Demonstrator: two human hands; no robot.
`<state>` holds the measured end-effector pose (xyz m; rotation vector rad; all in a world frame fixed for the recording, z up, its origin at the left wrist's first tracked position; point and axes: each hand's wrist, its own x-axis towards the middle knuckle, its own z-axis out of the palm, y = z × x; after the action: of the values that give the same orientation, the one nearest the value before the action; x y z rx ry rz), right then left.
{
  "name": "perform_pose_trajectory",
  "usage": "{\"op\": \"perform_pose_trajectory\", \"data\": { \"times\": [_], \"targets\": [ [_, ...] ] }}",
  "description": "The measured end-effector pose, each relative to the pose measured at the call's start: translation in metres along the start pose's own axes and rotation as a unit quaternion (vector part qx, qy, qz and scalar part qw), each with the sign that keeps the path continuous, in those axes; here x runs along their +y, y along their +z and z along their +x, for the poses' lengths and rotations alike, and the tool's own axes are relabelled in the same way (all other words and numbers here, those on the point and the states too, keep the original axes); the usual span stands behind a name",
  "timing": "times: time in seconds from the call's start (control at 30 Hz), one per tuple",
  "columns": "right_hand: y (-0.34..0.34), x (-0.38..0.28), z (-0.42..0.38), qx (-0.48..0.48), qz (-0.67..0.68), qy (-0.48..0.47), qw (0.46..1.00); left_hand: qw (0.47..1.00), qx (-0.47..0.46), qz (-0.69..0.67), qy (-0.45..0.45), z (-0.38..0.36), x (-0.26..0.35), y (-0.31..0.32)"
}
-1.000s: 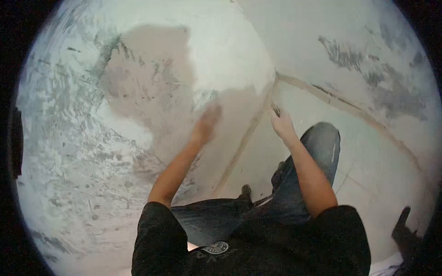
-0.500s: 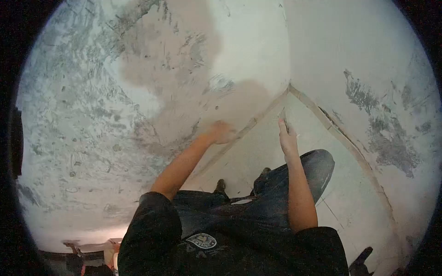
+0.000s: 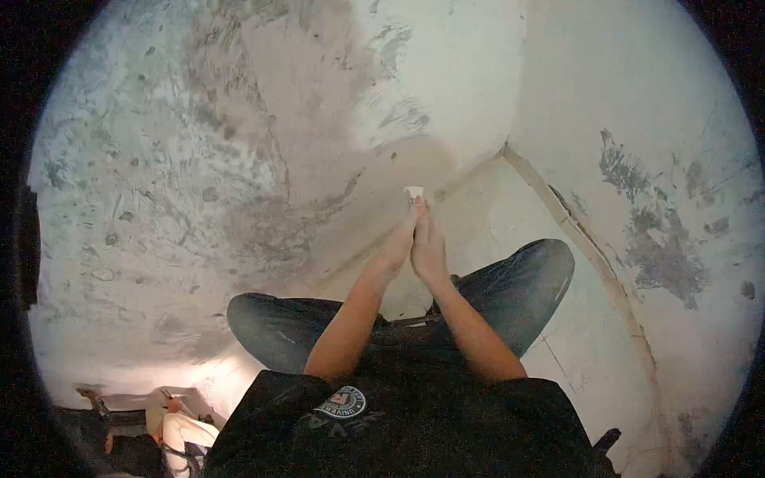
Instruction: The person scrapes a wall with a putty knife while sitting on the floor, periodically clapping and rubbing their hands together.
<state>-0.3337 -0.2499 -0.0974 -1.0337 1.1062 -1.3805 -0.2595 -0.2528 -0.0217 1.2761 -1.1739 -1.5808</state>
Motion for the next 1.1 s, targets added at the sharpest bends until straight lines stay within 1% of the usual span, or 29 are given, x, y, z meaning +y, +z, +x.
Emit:
{"op": "perform_pose_trajectory", "data": {
  "times": [0.07,0.1,0.17,0.2,0.27,0.3,0.37,0.4,0.43,0.47,0.5,0.57,0.63,0.7,0.73,0.77,0.8,0.83,0.87,0.9,0.93,0.97,1.0,1.07,1.1],
  "targets": [
    [0.027,-0.026,-0.013,0.009,-0.083,-0.095,0.992,0.994,0.063,0.085,0.033,-0.013,0.005,-0.017],
    [0.037,-0.030,-0.013,0.010,-0.087,-0.094,0.992,0.994,0.062,0.082,0.032,-0.017,0.008,-0.031],
    [0.054,-0.035,-0.002,-0.027,-0.050,-0.095,0.994,0.999,0.037,0.022,0.023,-0.023,0.014,-0.066],
    [0.062,-0.038,0.003,-0.024,-0.051,-0.093,0.994,0.999,0.034,0.022,0.020,-0.028,0.018,-0.083],
    [0.078,-0.039,0.017,-0.012,-0.123,-0.064,0.990,0.997,0.041,0.058,0.043,-0.036,0.029,-0.116],
    [0.087,-0.026,0.026,0.014,-0.129,-0.049,0.990,0.997,0.033,0.062,0.040,-0.041,0.038,-0.126],
    [0.097,-0.018,0.040,0.032,-0.140,-0.056,0.988,0.966,0.098,0.228,0.068,-0.050,0.055,-0.137],
    [0.102,-0.018,0.045,0.041,-0.152,-0.064,0.985,0.966,0.087,0.234,0.066,-0.050,0.059,-0.139],
    [0.108,-0.018,0.050,0.053,-0.149,-0.058,0.986,0.955,0.089,0.268,0.090,-0.051,0.060,-0.141],
    [0.112,-0.017,0.054,0.070,-0.135,-0.040,0.987,0.943,0.089,0.301,0.113,-0.050,0.059,-0.143],
    [0.117,-0.015,0.057,0.087,-0.122,-0.022,0.988,0.943,0.077,0.305,0.109,-0.047,0.054,-0.146],
    [0.129,-0.005,0.064,0.119,-0.107,-0.023,0.987,0.903,0.027,0.396,0.167,-0.036,0.047,-0.150],
    [0.133,-0.006,0.065,0.147,-0.094,-0.024,0.984,0.908,0.013,0.392,0.150,-0.028,0.046,-0.141],
    [0.132,-0.009,0.059,0.063,-0.076,0.071,0.993,0.912,0.000,0.388,0.135,-0.015,0.045,-0.134],
    [0.133,-0.009,0.057,0.072,-0.074,0.074,0.992,0.915,0.010,0.381,0.133,-0.008,0.043,-0.131],
    [0.133,-0.009,0.056,0.074,-0.102,0.043,0.991,0.918,0.021,0.374,0.130,-0.001,0.042,-0.129],
    [0.134,-0.006,0.058,0.076,-0.130,0.012,0.988,0.918,0.011,0.376,0.128,0.005,0.040,-0.126],
    [0.138,0.013,0.062,0.085,-0.131,0.017,0.988,0.921,0.014,0.365,0.132,0.010,0.039,-0.123],
    [0.147,0.042,0.068,0.135,-0.209,-0.044,0.968,0.925,0.017,0.353,0.137,0.014,0.037,-0.122],
    [0.153,0.066,0.072,0.181,-0.285,-0.101,0.936,0.926,0.010,0.354,0.133,0.017,0.038,-0.118],
    [0.156,0.079,0.072,0.183,-0.285,-0.093,0.936,0.933,0.035,0.339,0.118,0.018,0.041,-0.113],
    [0.160,0.092,0.074,0.174,-0.222,-0.089,0.955,0.938,0.062,0.325,0.104,0.020,0.041,-0.110],
    [0.165,0.100,0.076,0.168,-0.159,-0.088,0.969,0.938,0.057,0.326,0.101,0.021,0.036,-0.110],
    [0.170,0.112,0.087,0.157,-0.031,-0.091,0.983,0.929,0.061,0.337,0.140,0.026,0.027,-0.110],
    [0.172,0.118,0.087,0.148,0.031,-0.090,0.984,0.930,0.057,0.336,0.137,0.029,0.030,-0.105]
  ]
}}
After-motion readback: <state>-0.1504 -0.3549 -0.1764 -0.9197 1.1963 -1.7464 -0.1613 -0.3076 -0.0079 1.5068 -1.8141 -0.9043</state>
